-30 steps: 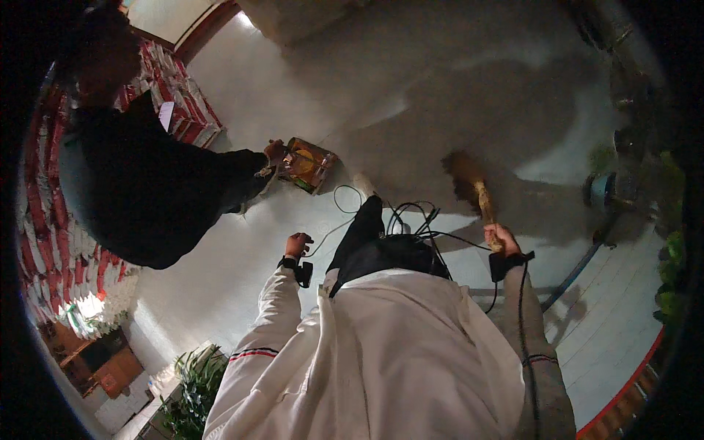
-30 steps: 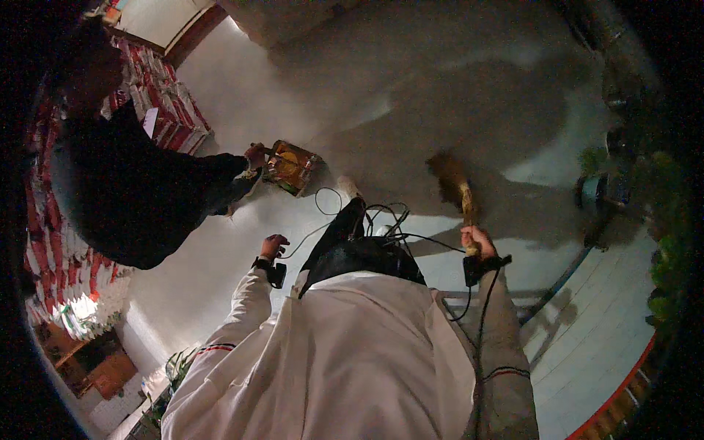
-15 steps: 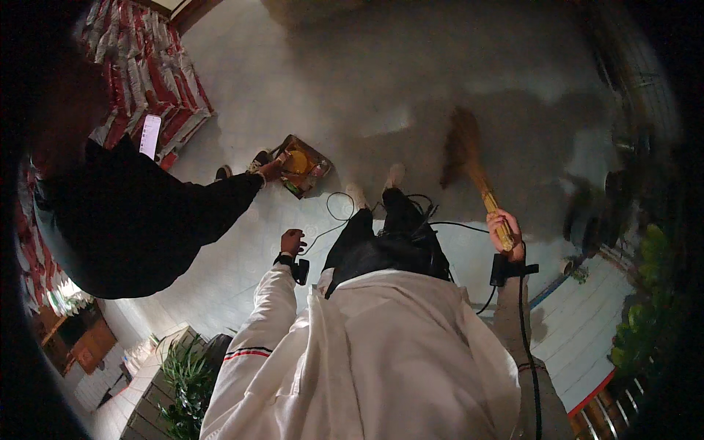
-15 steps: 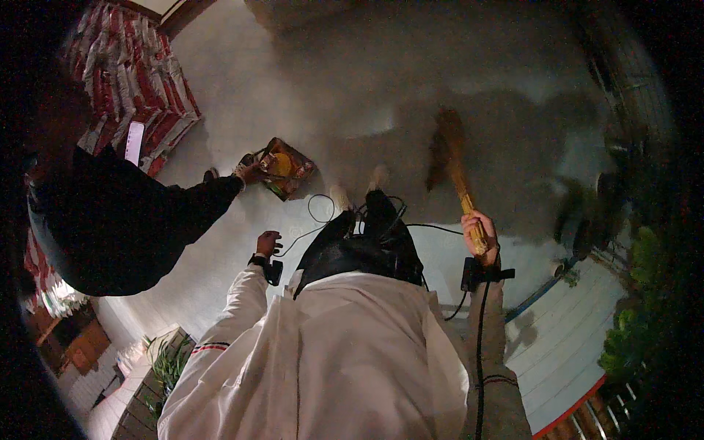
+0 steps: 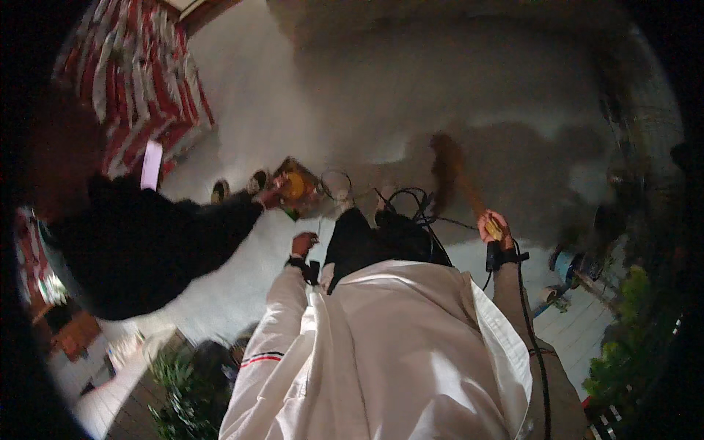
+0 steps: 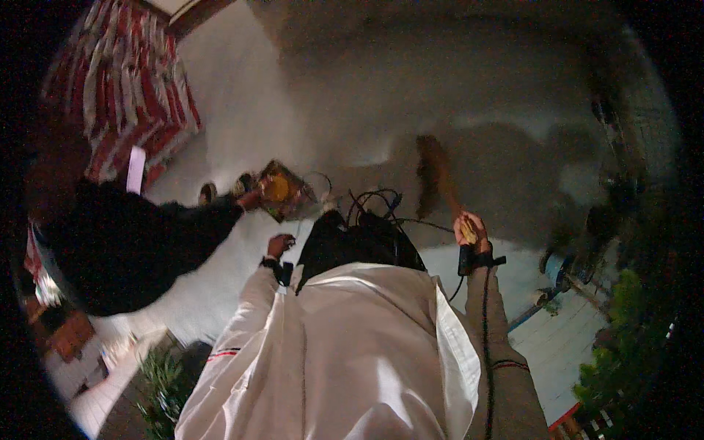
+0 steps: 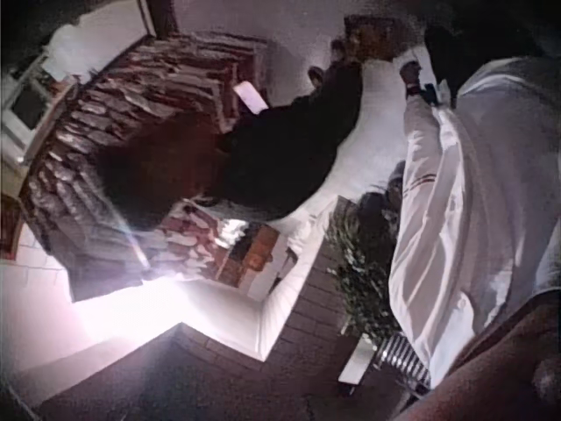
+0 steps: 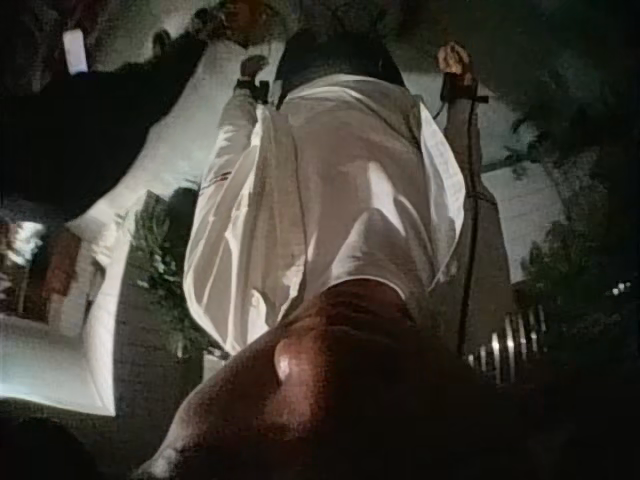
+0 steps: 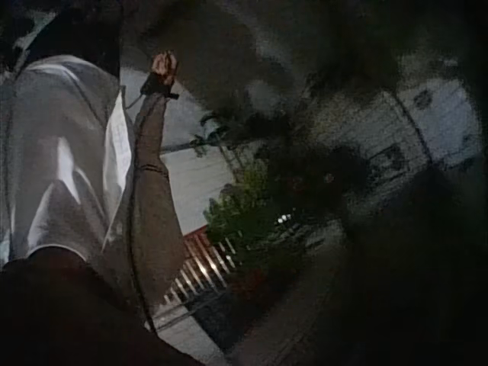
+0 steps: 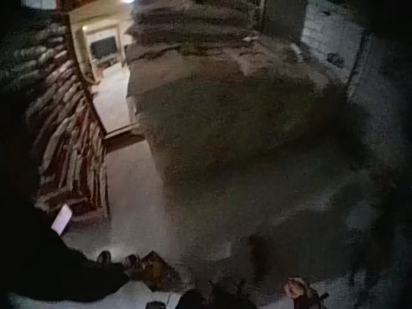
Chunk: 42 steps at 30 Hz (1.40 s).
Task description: The person sweeps a tiled floor with a broom, gathering debris into a pile. They then use a dustpan to collect the swept debris. The person moves around a staircase and stacks of sacks while sweeping.
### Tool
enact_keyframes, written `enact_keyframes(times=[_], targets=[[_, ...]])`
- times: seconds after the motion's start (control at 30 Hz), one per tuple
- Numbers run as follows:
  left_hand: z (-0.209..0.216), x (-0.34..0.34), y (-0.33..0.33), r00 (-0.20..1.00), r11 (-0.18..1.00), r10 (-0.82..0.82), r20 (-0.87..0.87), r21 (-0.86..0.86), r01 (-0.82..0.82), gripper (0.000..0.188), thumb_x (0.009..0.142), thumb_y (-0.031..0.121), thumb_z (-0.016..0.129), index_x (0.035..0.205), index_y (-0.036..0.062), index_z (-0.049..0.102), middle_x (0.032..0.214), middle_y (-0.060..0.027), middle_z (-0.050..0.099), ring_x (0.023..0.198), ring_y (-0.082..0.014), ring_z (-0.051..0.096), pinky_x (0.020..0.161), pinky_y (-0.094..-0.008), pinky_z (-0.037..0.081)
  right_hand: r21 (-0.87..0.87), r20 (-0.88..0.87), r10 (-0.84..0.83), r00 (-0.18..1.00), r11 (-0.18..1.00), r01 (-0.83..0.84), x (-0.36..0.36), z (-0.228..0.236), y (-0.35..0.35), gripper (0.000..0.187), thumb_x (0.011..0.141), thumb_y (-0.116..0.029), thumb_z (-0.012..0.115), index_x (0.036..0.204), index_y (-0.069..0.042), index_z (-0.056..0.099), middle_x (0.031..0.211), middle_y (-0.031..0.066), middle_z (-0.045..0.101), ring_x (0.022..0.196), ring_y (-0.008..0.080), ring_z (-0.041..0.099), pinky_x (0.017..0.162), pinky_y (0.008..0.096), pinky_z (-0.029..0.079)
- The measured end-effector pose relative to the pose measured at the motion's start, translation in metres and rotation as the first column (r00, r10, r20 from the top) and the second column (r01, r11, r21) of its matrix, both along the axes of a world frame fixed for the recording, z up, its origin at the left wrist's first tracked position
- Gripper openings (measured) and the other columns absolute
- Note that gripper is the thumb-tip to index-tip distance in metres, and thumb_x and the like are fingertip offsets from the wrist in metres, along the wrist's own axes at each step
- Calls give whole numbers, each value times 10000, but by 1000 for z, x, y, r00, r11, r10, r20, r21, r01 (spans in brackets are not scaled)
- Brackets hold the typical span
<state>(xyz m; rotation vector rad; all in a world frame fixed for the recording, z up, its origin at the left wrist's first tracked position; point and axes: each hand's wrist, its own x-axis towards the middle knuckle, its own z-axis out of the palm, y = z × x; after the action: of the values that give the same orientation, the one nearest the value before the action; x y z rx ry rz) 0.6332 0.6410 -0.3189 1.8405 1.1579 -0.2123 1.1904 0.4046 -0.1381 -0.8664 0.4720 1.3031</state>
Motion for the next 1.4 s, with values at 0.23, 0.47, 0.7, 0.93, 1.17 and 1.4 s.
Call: enact_keyframes(times=[0.23, 0.47, 0.7, 0.93, 1.17, 1.4], targets=[[7, 45, 56, 975, 947, -217, 36, -236, 219, 307, 735, 44, 518, 1040, 28, 554, 915, -121, 637, 715, -175, 637, 568, -303, 522, 204, -135, -74, 988, 974, 101, -2, 11, -52, 186, 859, -164, 458, 952, -3, 473, 761, 77, 546, 676, 140, 533, 565, 247, 465], [-52, 139, 142, 821, 800, -571, -19, 214, 561, 257, 726, 155, 591, 978, 115, 619, 805, -69, 633, 673, -252, 604, 600, -374, 473, -347, 921, 345, 182, 938, -24, 17, 52, -64, 82, 799, -134, 513, 849, -71, 531, 737, 16, 563, 665, 141, 518, 666, 234, 435], [12, 266, 203, 837, 839, -545, 50, 29, 544, 269, 710, 164, 596, 975, 150, 638, 870, -69, 633, 737, -245, 605, 648, -380, 494, 92, 639, -170, 750, 985, 145, 74, 9, -114, 82, 826, -94, 464, 815, -68, 541, 774, 28, 561, 685, 162, 518, 749, 252, 439], [91, 380, 217, 755, 782, -622, -208, -113, 613, 193, 615, 116, 573, 746, 192, 692, 937, 87, 639, 817, -126, 599, 674, -292, 499, -390, 833, 333, 442, 920, 42, 148, 1, -174, 103, 855, -105, 457, 839, -27, 522, 785, 91, 532, 612, 143, 477, 687, 264, 451], [137, 601, 210, 266, 148, -939, -220, 440, 885, 245, 652, 30, 542, 821, 150, 673, 811, 12, 663, 723, -125, 621, 599, -291, 509, -81, 681, -448, 579, 740, 668, 186, 42, -190, 148, 837, -158, 514, 844, -28, 585, 673, 60, 545, 533, 149, 473, 505, 305, 443], [41, 794, 213, 837, 509, -349, 421, -665, 547, 194, 821, 102, 507, 939, 1, 624, 782, -113, 650, 584, -147, 592, 437, -264, 457, -328, 804, -251, 539, 568, 755, 256, 75, -190, 103, 820, -151, 535, 820, -57, 577, 651, 37, 534, 538, 163, 488, 486, 311, 433]])
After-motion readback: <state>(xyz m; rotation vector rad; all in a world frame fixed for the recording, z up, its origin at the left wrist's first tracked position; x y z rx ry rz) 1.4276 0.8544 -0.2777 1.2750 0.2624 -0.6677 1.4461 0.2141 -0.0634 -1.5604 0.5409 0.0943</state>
